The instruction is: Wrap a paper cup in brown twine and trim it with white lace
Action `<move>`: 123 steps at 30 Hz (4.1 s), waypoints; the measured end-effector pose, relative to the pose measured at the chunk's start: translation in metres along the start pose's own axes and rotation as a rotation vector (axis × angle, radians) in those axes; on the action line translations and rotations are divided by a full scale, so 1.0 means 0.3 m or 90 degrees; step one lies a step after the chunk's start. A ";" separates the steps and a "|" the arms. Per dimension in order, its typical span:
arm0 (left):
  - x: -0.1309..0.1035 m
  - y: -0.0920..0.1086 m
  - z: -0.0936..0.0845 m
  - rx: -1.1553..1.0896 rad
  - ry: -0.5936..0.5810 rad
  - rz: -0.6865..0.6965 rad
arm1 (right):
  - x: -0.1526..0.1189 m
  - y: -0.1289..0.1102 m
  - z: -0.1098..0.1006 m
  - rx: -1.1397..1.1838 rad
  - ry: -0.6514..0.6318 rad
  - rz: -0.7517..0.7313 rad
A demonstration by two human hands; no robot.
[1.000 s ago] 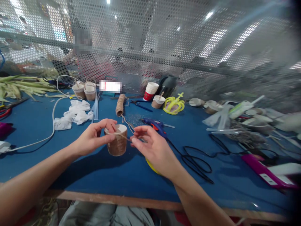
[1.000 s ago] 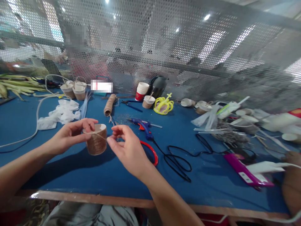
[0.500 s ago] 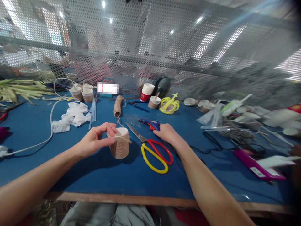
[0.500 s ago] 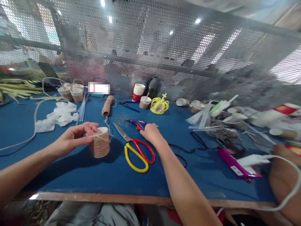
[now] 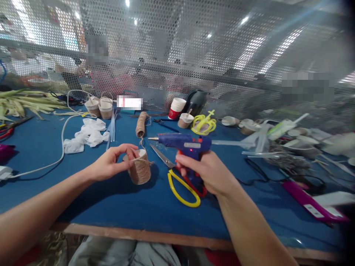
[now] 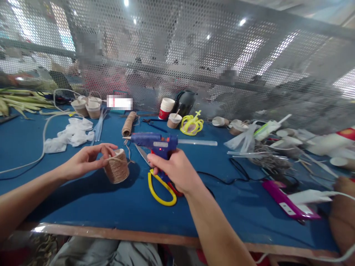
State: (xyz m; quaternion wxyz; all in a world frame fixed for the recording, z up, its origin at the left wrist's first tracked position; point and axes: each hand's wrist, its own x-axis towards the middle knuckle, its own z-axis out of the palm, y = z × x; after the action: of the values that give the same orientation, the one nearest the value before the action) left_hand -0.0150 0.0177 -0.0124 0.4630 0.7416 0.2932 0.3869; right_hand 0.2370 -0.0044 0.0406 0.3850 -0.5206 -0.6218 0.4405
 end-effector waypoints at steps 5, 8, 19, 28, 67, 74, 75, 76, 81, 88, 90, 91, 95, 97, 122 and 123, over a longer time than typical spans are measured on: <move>0.003 -0.007 0.003 -0.054 0.004 -0.026 | -0.041 0.027 0.060 -0.016 -0.034 -0.032; 0.003 -0.006 0.005 -0.078 0.009 -0.048 | -0.057 0.048 0.065 -0.067 -0.012 -0.026; 0.003 -0.009 0.010 -0.068 0.035 -0.048 | -0.086 0.071 0.056 -0.298 -0.009 -0.148; 0.001 -0.006 0.014 -0.030 0.046 -0.045 | -0.086 0.076 0.062 -0.355 0.028 -0.166; 0.003 0.008 0.011 -0.052 0.048 -0.062 | -0.082 0.049 0.063 -0.362 0.028 -0.125; 0.002 0.007 0.008 -0.043 0.041 -0.062 | -0.075 0.041 0.067 -0.333 0.044 -0.104; 0.002 0.008 0.008 -0.045 0.041 -0.062 | -0.074 0.041 0.068 -0.330 0.047 -0.103; 0.002 0.008 0.008 -0.047 0.040 -0.062 | -0.073 0.042 0.068 -0.327 0.049 -0.102; 0.000 0.007 0.007 -0.052 0.035 -0.060 | -0.063 0.058 0.066 -0.323 0.049 -0.102; -0.001 0.003 -0.003 -0.072 0.016 -0.069 | -0.061 0.058 0.060 -0.329 0.028 -0.117; 0.000 0.003 -0.006 -0.088 0.015 -0.076 | -0.064 0.055 0.059 -0.331 0.028 -0.115; 0.002 0.003 -0.008 -0.096 0.014 -0.082 | -0.065 0.056 0.059 -0.334 0.025 -0.115; 0.005 -0.002 -0.014 -0.120 0.015 -0.097 | -0.063 0.068 0.057 -0.338 0.015 -0.105; 0.005 -0.004 -0.015 -0.122 0.014 -0.099 | -0.061 0.071 0.059 -0.334 0.022 -0.094; 0.001 -0.005 -0.018 -0.122 -0.003 -0.094 | -0.067 0.057 0.067 -0.358 0.041 -0.062; 0.001 -0.005 -0.018 -0.122 -0.003 -0.094 | -0.068 0.057 0.067 -0.361 0.040 -0.063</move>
State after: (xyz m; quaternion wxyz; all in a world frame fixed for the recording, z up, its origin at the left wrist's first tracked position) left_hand -0.0194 0.0210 -0.0123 0.5600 0.6712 0.3076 0.3759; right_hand 0.2267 -0.0262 0.0176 0.2638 -0.5898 -0.7328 0.2135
